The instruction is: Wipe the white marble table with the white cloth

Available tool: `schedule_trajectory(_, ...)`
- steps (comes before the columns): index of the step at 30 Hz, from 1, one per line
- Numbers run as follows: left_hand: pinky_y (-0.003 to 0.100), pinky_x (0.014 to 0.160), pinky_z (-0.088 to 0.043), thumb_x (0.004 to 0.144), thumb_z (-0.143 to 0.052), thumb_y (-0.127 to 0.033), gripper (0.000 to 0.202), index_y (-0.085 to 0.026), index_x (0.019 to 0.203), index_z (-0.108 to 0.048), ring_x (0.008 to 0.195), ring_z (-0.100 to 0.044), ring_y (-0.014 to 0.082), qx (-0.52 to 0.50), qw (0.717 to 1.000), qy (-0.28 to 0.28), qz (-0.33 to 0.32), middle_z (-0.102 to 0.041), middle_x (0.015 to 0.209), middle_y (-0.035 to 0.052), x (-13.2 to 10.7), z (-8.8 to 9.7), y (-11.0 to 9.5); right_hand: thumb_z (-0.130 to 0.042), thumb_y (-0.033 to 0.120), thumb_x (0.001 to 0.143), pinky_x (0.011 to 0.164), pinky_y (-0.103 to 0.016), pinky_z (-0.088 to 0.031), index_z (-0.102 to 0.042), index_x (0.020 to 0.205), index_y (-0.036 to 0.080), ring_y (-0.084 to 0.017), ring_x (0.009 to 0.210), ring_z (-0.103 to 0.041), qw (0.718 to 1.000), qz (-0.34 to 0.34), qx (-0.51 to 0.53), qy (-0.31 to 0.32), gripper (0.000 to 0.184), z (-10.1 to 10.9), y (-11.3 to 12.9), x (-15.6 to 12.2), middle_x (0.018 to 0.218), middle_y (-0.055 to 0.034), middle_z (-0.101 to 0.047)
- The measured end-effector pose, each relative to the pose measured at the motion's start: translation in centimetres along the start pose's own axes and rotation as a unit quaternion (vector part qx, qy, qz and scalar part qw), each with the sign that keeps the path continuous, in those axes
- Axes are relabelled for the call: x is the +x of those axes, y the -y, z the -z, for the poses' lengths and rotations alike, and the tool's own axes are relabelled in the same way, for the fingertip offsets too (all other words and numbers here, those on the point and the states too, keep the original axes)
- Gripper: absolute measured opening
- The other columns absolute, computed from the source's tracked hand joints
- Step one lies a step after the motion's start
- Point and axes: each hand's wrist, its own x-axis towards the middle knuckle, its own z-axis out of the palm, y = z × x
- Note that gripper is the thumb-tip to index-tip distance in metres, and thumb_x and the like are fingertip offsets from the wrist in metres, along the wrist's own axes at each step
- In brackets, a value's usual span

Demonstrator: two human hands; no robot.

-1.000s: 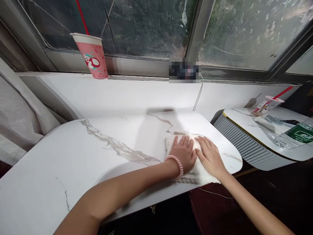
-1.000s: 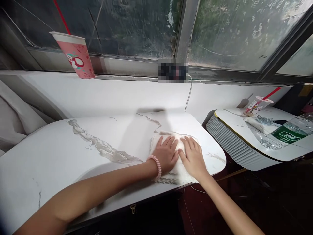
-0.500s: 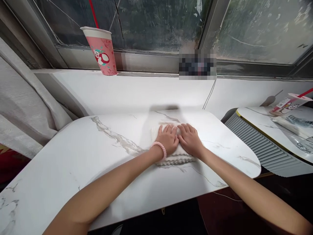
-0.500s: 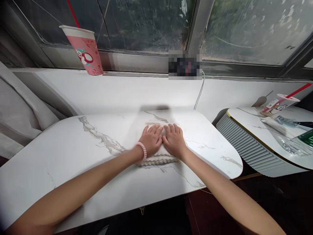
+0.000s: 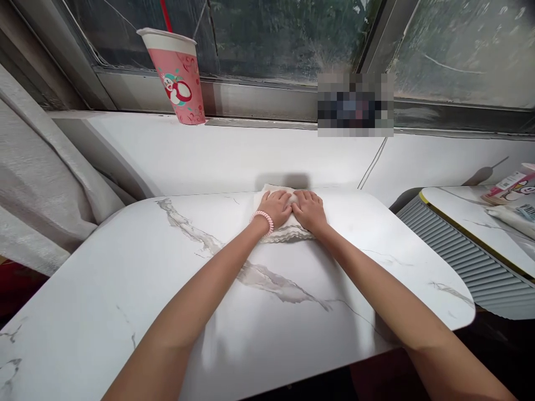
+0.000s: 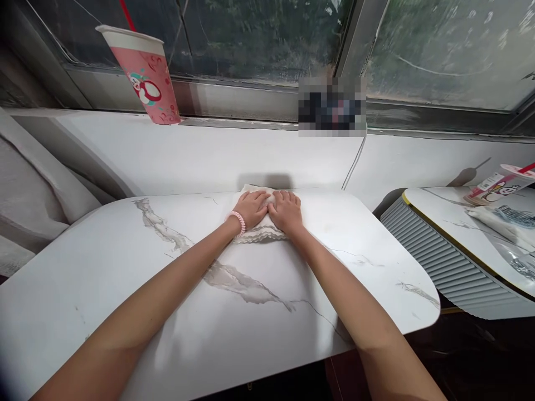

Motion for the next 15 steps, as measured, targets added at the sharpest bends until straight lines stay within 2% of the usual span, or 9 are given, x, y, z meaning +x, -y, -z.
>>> schedule_trajectory(5, 0.041, 0.119, -0.019, 0.095, -0.035, -0.029, 0.045, -0.017, 0.136, -0.049, 0.136, -0.040, 0.0195, 0.019, 1.000, -0.020, 0.015, -0.049, 0.146, 0.0087, -0.5, 1.1, 4.1, -0.038, 0.029, 0.092, 0.109, -0.047, -0.028, -0.053, 0.130, 0.017, -0.031, 0.129, -0.040, 1.000, 0.014, -0.003, 0.005, 0.042, -1.8, 3.4, 2.4, 0.136, -0.0120, -0.054)
schedule_trajectory(10, 0.043, 0.118, -0.023, 0.094, -0.036, -0.028, 0.045, -0.016, 0.134, -0.052, 0.134, -0.044, 0.0222, 0.036, 0.997, -0.046, 0.060, -0.051, 0.144, 0.0100, -3.1, 2.3, 8.2, -0.039, 0.026, 0.092, 0.109, -0.043, -0.028, -0.056, 0.125, 0.016, -0.028, 0.124, -0.043, 0.997, 0.074, 0.025, -0.013, 0.039, -3.8, 8.0, 3.0, 0.128, -0.0113, -0.059)
schedule_trajectory(12, 0.045, 0.118, -0.023, 0.094, -0.035, -0.027, 0.044, -0.017, 0.133, -0.052, 0.134, -0.044, 0.0225, 0.041, 0.995, -0.055, 0.074, -0.051, 0.143, 0.0101, -4.4, 2.6, 9.0, -0.040, 0.025, 0.092, 0.109, -0.042, -0.027, -0.057, 0.125, 0.016, -0.028, 0.125, -0.042, 0.995, 0.092, 0.036, -0.017, 0.038, -4.2, 9.3, 2.8, 0.128, -0.0107, -0.059)
schedule_trajectory(15, 0.047, 0.118, -0.022, 0.094, -0.034, -0.027, 0.045, -0.016, 0.134, -0.051, 0.136, -0.042, 0.0236, 0.049, 0.993, -0.060, 0.091, -0.050, 0.144, 0.0114, -6.2, 2.9, 9.2, -0.039, 0.025, 0.093, 0.111, -0.041, -0.025, -0.057, 0.126, 0.015, -0.027, 0.129, -0.040, 0.993, 0.110, 0.040, -0.011, 0.039, -4.1, 10.5, 1.7, 0.132, -0.0108, -0.057)
